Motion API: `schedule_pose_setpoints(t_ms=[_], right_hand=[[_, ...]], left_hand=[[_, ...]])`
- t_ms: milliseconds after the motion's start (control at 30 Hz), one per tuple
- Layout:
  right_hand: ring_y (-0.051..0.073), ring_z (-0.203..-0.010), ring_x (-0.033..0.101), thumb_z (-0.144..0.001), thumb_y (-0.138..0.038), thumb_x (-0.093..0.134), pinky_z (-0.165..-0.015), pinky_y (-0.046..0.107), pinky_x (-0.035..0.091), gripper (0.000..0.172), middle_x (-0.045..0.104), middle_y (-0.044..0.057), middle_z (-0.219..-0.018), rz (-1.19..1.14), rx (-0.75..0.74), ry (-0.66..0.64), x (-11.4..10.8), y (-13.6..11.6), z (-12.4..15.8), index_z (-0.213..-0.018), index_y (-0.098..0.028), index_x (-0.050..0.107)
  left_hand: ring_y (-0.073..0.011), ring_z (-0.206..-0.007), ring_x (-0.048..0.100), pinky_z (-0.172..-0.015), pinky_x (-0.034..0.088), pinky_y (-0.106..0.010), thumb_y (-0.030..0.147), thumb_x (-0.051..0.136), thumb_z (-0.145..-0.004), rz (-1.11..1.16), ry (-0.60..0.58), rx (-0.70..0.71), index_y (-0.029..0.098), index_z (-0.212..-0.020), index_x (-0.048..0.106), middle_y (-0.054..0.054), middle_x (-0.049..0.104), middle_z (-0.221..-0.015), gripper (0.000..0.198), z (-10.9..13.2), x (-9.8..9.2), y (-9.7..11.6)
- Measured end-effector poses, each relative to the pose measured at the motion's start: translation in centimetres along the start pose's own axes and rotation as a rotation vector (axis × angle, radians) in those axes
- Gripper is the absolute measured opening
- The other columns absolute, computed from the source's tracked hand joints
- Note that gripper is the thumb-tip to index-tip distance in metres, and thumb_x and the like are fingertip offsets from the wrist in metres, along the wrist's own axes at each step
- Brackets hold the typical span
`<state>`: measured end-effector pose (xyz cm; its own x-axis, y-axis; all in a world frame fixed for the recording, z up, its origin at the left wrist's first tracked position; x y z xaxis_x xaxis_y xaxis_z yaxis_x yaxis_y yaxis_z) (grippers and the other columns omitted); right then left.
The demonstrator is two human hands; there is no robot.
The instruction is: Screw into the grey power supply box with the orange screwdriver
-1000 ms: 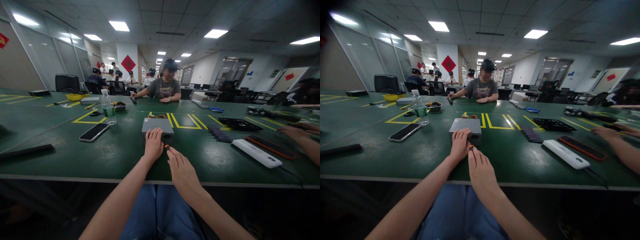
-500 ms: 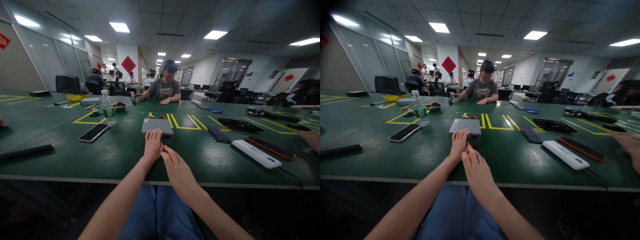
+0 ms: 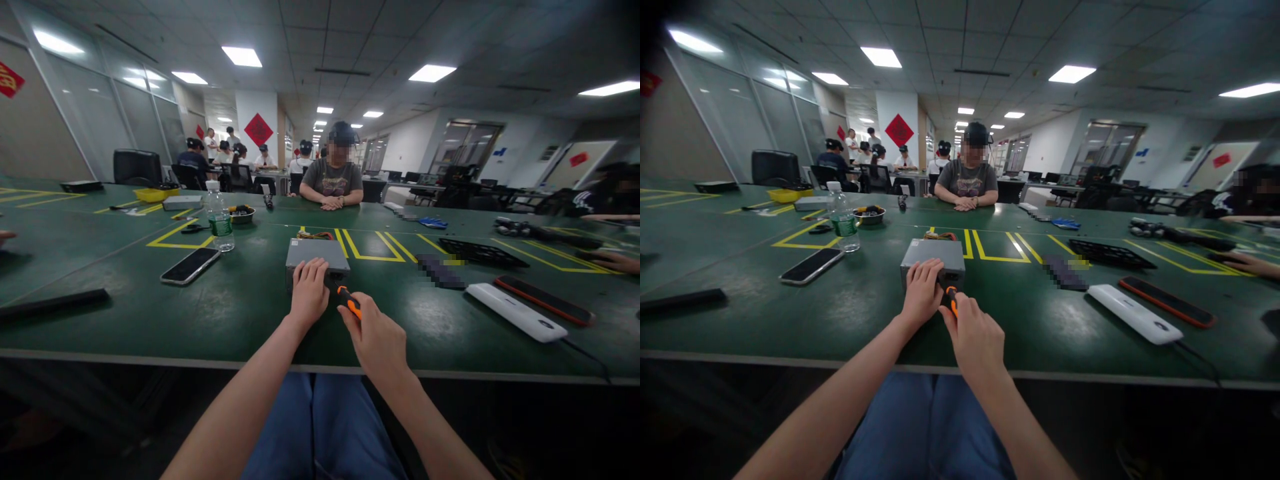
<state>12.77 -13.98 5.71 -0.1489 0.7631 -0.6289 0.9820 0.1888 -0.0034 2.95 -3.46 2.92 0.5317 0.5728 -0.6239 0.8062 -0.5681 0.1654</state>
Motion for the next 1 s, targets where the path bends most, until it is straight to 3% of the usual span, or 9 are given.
schedule_pose_setpoints(t_ms=[133, 300, 467, 533, 633, 733, 900, 1000], right_hand=[[0.017, -0.065, 0.062, -0.092, -0.032, 0.027, -0.053, 0.027, 0.045, 0.031, 0.061, 0.012, -0.096, -0.035, 0.002, -0.048, 0.0, -0.6, 0.7, -0.110, -0.012, 0.043], [0.016, -0.055, 0.061, -0.094, -0.031, 0.027, -0.059, 0.027, 0.044, 0.028, 0.064, 0.007, -0.065, 0.028, -0.055, 0.067, -0.7, -1.2, 0.9, -0.093, -0.013, 0.048], [0.017, -0.046, 0.056, -0.093, -0.043, 0.024, -0.059, 0.028, 0.042, 0.038, 0.054, 0.001, -0.045, 0.076, 0.086, -0.028, -0.7, 0.5, 0.8, -0.074, -0.019, 0.047], [0.018, -0.051, 0.057, -0.092, -0.045, 0.024, -0.062, 0.030, 0.043, 0.038, 0.056, 0.002, -0.048, 0.031, 0.097, -0.055, -0.6, 0.7, 0.9, -0.079, -0.018, 0.048], [0.021, -0.073, 0.060, -0.091, -0.041, 0.030, -0.071, 0.035, 0.044, 0.036, 0.062, 0.011, -0.078, -0.092, 0.067, -0.034, -0.4, 0.1, 1.2, -0.105, -0.010, 0.044], [0.024, -0.090, 0.054, -0.089, -0.029, 0.035, -0.076, 0.039, 0.044, 0.036, 0.056, 0.017, -0.099, -0.177, 0.007, 0.028, 0.0, -0.8, 1.6, -0.117, -0.007, 0.036], [0.019, -0.075, 0.055, -0.089, -0.019, 0.040, -0.073, 0.034, 0.044, 0.015, 0.059, 0.008, -0.080, -0.178, -0.084, 0.140, 0.9, -1.4, 2.2, -0.101, -0.014, 0.046], [0.016, -0.065, 0.057, -0.090, -0.026, 0.043, -0.073, 0.031, 0.043, 0.016, 0.062, 0.005, -0.073, -0.149, -0.026, 0.163, 0.7, -0.8, 2.1, -0.099, -0.014, 0.049]], left_hand=[[-0.0185, -0.120, 0.042, -0.107, 0.022, -0.040, 0.014, 0.043, -0.080, -0.004, 0.011, -0.024, 0.020, -0.116, 0.047, -0.005, 0.053, -0.123, 0.036, -0.1, -0.1, 0.0], [-0.0174, -0.118, 0.044, -0.105, 0.025, -0.039, 0.017, 0.042, -0.084, -0.015, 0.025, -0.054, 0.021, -0.113, 0.048, -0.004, 0.055, -0.121, 0.030, -0.4, -0.2, -0.1], [-0.0173, -0.117, 0.044, -0.103, 0.026, -0.039, 0.018, 0.038, -0.087, -0.029, 0.030, -0.060, 0.022, -0.111, 0.049, -0.004, 0.056, -0.120, 0.027, -0.4, -0.2, 0.0], [-0.0176, -0.117, 0.045, -0.103, 0.026, -0.039, 0.018, 0.038, -0.087, -0.036, 0.034, -0.068, 0.022, -0.111, 0.050, -0.004, 0.056, -0.120, 0.027, -0.5, -0.1, 0.0], [-0.0175, -0.116, 0.045, -0.102, 0.027, -0.038, 0.018, 0.038, -0.087, -0.042, 0.036, -0.077, 0.022, -0.111, 0.050, -0.003, 0.057, -0.120, 0.027, -0.5, 0.1, -0.2], [-0.0173, -0.116, 0.045, -0.102, 0.027, -0.038, 0.018, 0.038, -0.087, -0.051, 0.035, -0.075, 0.023, -0.110, 0.050, -0.003, 0.057, -0.119, 0.026, -0.5, 0.2, -0.2], [-0.0169, -0.116, 0.045, -0.102, 0.027, -0.038, 0.018, 0.038, -0.088, -0.059, 0.040, -0.083, 0.023, -0.110, 0.050, -0.003, 0.057, -0.120, 0.026, -0.5, 0.3, -0.4], [-0.0170, -0.117, 0.045, -0.102, 0.027, -0.038, 0.019, 0.038, -0.088, -0.056, 0.036, -0.077, 0.023, -0.110, 0.050, -0.003, 0.057, -0.120, 0.026, -0.5, 0.4, -0.3]])
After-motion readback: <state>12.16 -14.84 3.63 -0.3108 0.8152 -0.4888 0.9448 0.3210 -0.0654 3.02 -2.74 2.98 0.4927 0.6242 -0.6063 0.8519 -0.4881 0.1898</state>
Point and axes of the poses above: each hand's wrist, its own z-axis away from the middle knuckle, its own x-axis out of the palm, y = z × x, the point moved 6 cm from there along -z, towards the middle knuckle
